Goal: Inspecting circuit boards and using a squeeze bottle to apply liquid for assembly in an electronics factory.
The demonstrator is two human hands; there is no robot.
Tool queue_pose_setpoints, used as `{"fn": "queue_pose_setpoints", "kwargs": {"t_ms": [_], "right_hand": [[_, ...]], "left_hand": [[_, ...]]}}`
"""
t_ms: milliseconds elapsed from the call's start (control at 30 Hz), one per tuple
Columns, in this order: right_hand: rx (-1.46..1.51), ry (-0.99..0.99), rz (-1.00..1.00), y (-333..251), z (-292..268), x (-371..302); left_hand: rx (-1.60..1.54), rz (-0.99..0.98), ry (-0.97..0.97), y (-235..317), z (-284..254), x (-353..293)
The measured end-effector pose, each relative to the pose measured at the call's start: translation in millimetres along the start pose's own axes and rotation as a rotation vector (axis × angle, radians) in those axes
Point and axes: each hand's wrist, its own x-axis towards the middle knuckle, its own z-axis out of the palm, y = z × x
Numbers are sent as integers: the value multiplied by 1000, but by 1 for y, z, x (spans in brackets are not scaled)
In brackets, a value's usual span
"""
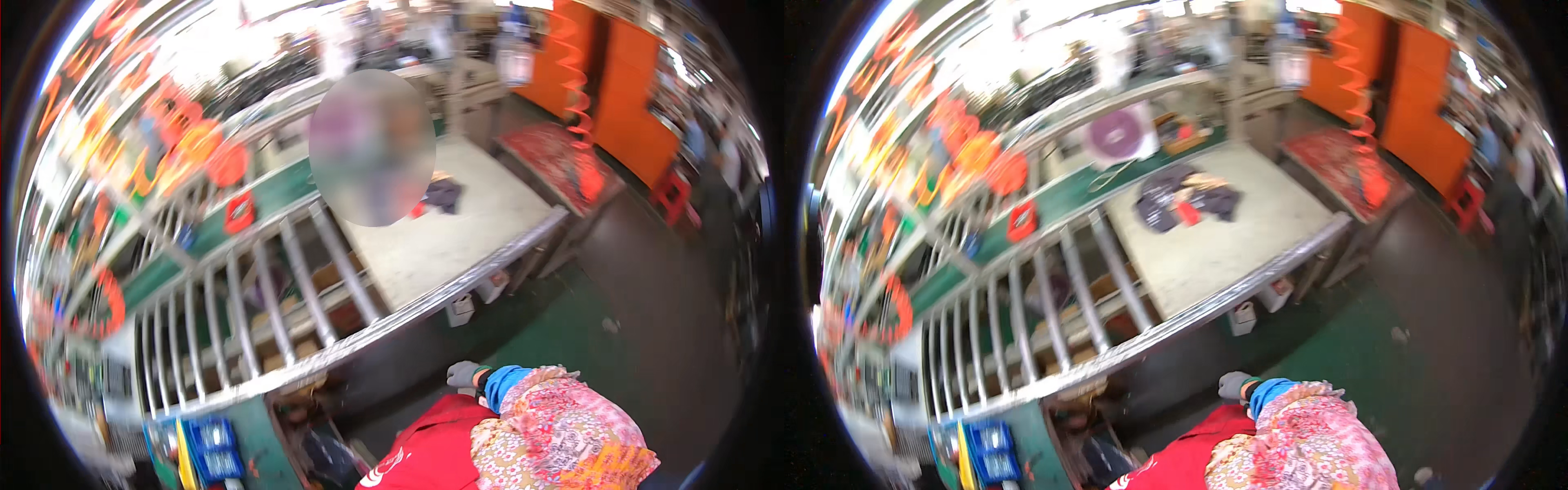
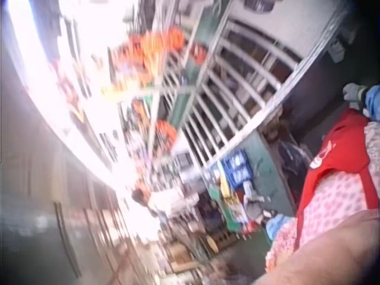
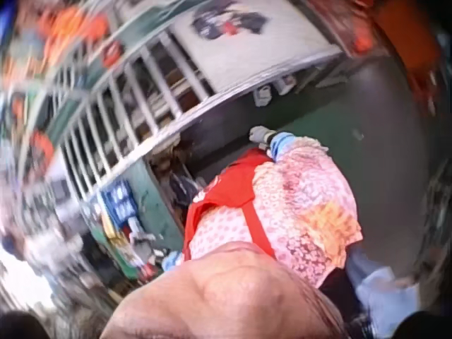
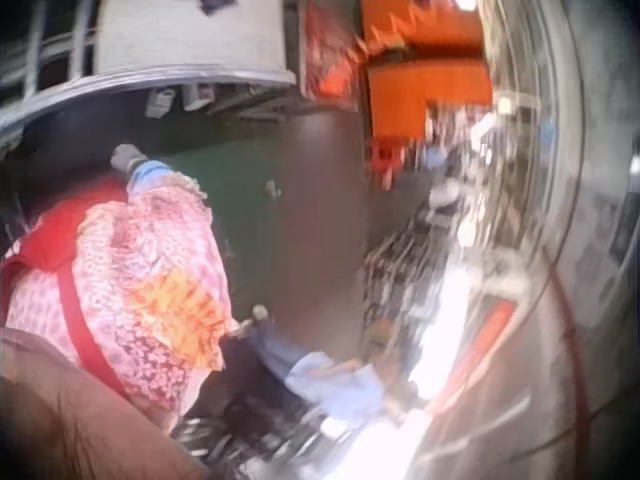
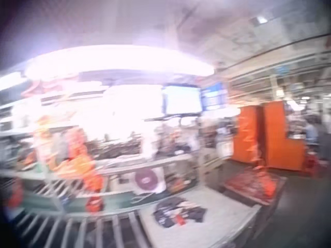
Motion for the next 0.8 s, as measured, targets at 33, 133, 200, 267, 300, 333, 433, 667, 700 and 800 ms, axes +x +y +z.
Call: {"fn": "queue_pose_setpoints", "kwargs": {"t_ms": [33, 133, 200, 267, 300, 333, 433, 667, 700, 800], "right_hand": [[-178, -4, -79, 17, -5, -5], [-16, 169, -12, 79, -23, -33], [154, 289, 214, 124, -36, -66], [340, 401, 404, 166, -37, -105], [402, 474, 452, 188, -33, -126], [476, 532, 541, 209, -23, -147], [671, 690, 796, 258, 32, -208], [1122, 832, 1452, 233, 278, -307], [1018, 726, 1390, 206, 318, -307], [1265, 629, 1581, 106, 411, -274]], "left_hand": [[-21, 37, -95, 34, 44, 10], [-26, 115, -425, 127, 180, 22], [10, 147, -626, 169, 261, 10], [62, 174, -816, 198, 329, -5], [94, 186, -910, 209, 360, -15], [135, 199, -1014, 218, 390, -25], [246, 215, -1306, 235, 472, -58], [523, 208, -1851, 247, 581, -144], [561, 212, -1910, 248, 589, -151], [660, 197, -2051, 242, 603, -171]]}}
